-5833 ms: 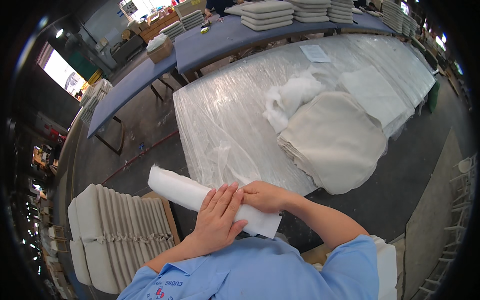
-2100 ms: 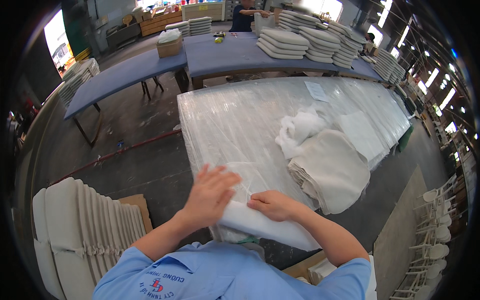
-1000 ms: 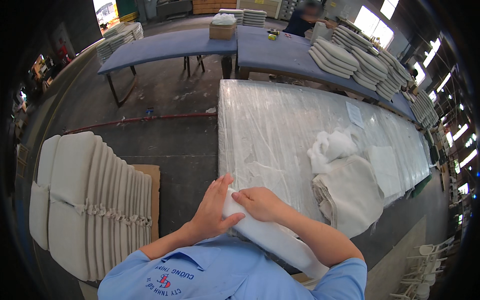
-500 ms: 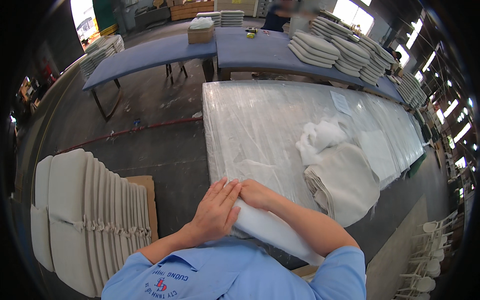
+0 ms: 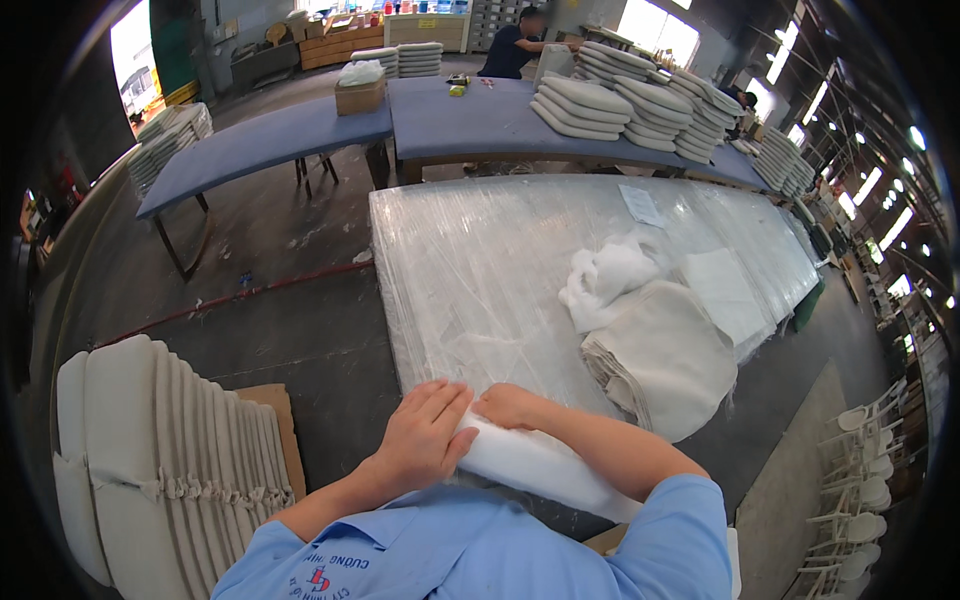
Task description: The person folds a white fabric sheet on a table, then wraps it around a white foam pad and rolls the assembly into a compact bundle. The person handles the fabric and foam by hand without tools.
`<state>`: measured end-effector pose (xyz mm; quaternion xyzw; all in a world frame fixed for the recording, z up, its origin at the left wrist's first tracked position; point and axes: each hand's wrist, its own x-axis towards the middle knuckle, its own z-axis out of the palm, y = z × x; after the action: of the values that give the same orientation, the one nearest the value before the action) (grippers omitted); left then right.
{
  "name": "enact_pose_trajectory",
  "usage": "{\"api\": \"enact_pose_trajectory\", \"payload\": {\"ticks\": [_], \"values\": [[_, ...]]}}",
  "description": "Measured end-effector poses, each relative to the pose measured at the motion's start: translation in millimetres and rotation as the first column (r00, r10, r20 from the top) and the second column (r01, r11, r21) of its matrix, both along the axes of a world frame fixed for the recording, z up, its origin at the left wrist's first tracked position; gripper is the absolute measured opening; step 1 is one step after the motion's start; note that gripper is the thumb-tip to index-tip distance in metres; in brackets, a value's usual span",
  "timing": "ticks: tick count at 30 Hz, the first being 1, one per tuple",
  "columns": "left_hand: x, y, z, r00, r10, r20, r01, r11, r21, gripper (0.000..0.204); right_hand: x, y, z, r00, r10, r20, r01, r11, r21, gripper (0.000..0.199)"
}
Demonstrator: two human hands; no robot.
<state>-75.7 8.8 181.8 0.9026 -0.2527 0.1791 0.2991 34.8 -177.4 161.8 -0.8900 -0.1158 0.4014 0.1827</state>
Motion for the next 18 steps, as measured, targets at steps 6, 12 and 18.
{"api": "enact_pose_trajectory", "payload": {"ticks": [6, 12, 18], "values": [[11, -4, -3, 0.994, -0.053, -0.093, 0.049, 0.998, -0.041, 0.020, 14, -50, 34, 0.996, -0.086, 0.001, 0.076, 0.888, 0.453, 0.031], [24, -2, -3, 0.993, -0.051, -0.109, 0.044, 0.997, -0.067, 0.024, -23, -56, 87, 0.932, 0.245, 0.265, -0.317, 0.908, 0.274, 0.039], [32, -9, 0, 0.993, -0.063, -0.105, 0.054, 0.995, -0.088, 0.018, -38, -45, 70, 0.912, 0.288, 0.293, -0.359, 0.905, 0.227, 0.044]]}}
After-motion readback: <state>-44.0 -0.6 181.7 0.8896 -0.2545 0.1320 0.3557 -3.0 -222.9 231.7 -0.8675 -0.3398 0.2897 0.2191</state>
